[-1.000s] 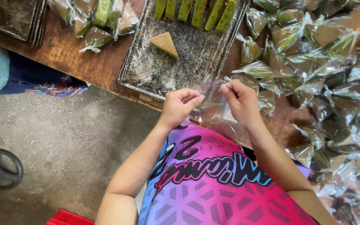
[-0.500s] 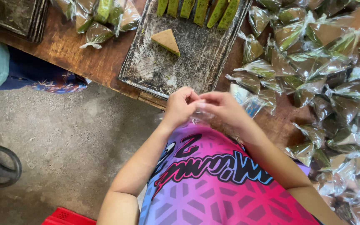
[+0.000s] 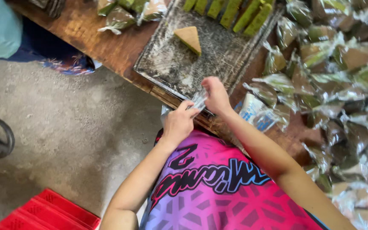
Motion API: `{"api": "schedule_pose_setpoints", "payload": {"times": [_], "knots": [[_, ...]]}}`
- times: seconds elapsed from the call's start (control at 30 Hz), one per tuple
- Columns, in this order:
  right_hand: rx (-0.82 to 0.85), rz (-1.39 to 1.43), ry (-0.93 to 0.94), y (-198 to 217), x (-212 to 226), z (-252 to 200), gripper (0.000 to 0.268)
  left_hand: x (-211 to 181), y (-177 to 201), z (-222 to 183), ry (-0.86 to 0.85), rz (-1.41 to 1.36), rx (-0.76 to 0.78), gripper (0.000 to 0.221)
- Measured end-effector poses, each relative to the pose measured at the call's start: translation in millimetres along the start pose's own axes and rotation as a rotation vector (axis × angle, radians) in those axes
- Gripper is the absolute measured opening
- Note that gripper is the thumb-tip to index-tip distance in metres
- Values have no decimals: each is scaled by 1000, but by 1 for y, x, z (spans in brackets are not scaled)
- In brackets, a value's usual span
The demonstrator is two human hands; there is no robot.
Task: The person places green cake slices into individual plastic bags and ties them closed while working at a wooden table.
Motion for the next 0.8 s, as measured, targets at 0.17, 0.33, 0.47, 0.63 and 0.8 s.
{"api": "schedule_pose_setpoints", "payload": {"times": [0.17, 0.33, 0.47, 0.63, 0.8], "knots": [[300, 734, 352, -32, 42, 26, 53, 48, 47, -28, 137, -20, -359, 49], [-163, 1488, -471, -11, 56, 88, 78, 57, 53, -49, 166, -120, -414, 56], [-161, 1544, -348, 4, 68, 103, 46, 48, 38, -38, 106, -172, -302, 56], [-21, 1252, -77, 39, 27, 64, 26, 49, 15, -10, 137, -212, -105, 59], [-34, 945, 84, 64, 9, -48, 29, 48, -14, 36, 15, -347, -58, 49]]}}
Point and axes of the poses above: each hand's wrist, its own z-axis towards the middle knuckle, its own y-axis out of the back of the hand, x = y × z, the point moved 5 cm from there along z, towards the middle knuckle, and after that the axes turned 9 degrees about x, right-handed, at the moved point
